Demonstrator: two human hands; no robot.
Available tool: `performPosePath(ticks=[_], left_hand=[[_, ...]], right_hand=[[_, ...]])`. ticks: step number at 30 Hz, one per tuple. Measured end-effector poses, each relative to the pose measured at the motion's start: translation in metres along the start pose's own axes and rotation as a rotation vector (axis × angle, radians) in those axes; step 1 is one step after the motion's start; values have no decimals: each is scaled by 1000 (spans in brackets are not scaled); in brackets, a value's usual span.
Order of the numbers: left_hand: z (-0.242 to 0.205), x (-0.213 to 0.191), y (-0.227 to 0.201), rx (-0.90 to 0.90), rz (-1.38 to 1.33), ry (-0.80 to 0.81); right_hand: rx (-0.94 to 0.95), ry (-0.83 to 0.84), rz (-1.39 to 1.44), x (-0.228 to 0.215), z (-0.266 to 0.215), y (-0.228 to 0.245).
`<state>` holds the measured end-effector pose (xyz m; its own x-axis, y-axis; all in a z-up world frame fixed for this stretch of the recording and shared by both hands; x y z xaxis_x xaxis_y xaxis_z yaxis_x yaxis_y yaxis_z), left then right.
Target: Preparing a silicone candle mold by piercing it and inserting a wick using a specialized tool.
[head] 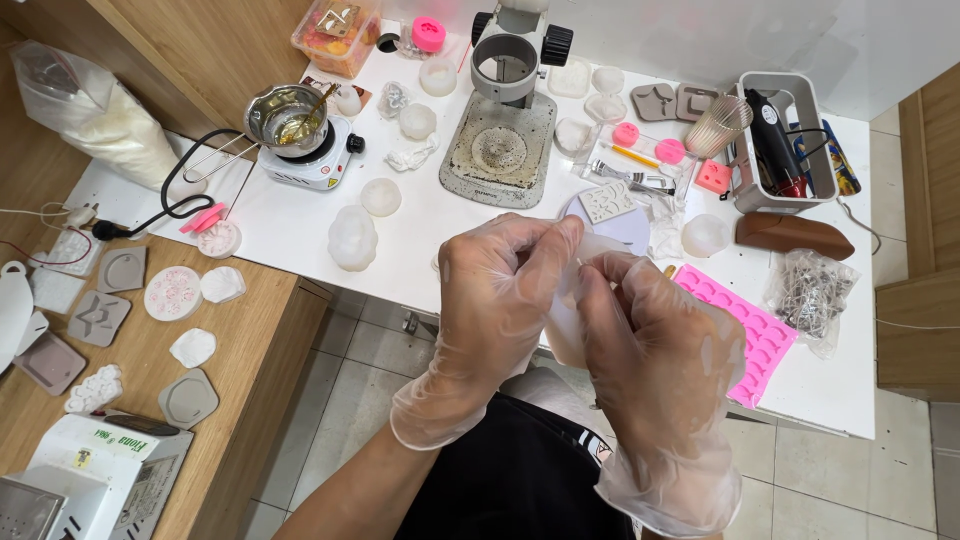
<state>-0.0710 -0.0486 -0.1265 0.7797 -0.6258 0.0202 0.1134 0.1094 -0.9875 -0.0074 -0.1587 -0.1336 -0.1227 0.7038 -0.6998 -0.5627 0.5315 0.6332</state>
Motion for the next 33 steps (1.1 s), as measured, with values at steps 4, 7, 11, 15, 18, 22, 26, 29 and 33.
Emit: performPosePath(ticks=[4, 7, 11, 15, 18, 22, 26, 29, 33], left_hand=[[0, 0, 1, 44, 33, 7], [0, 0, 0, 79, 94, 18], [0, 1, -1, 147, 159, 23], [-2, 2, 0, 220, 176, 3], [-4, 4, -3, 272, 186, -19], [-4, 4, -6, 308, 202, -33], [-5, 6, -4, 332, 187, -63], [-6, 6, -3, 333, 184, -82], [-4, 6, -2, 341, 187, -98]], right_hand=[[-17, 27, 0, -1, 1, -1], [-17, 30, -29, -1, 2, -1], [26, 8, 5, -1, 1, 0], [71, -22, 20, 2, 0, 0], [-23, -88, 9, 4, -4, -1], [-45, -112, 6, 6, -7, 2], [-69, -167, 24, 8, -9, 7], [-77, -174, 19, 9, -8, 9], [-95, -193, 50, 13, -8, 8]])
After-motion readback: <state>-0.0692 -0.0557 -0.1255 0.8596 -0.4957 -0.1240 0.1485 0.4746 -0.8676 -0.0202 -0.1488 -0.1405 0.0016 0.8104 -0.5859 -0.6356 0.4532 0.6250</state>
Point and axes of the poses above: each hand's wrist, its own z-axis towards the middle knuckle, its own x-axis out of the palm, y = z × x, the point moved 1 cm from there along z, towards the middle knuckle, and after that the axes turned 1 degree about y, right-handed, at the moved point
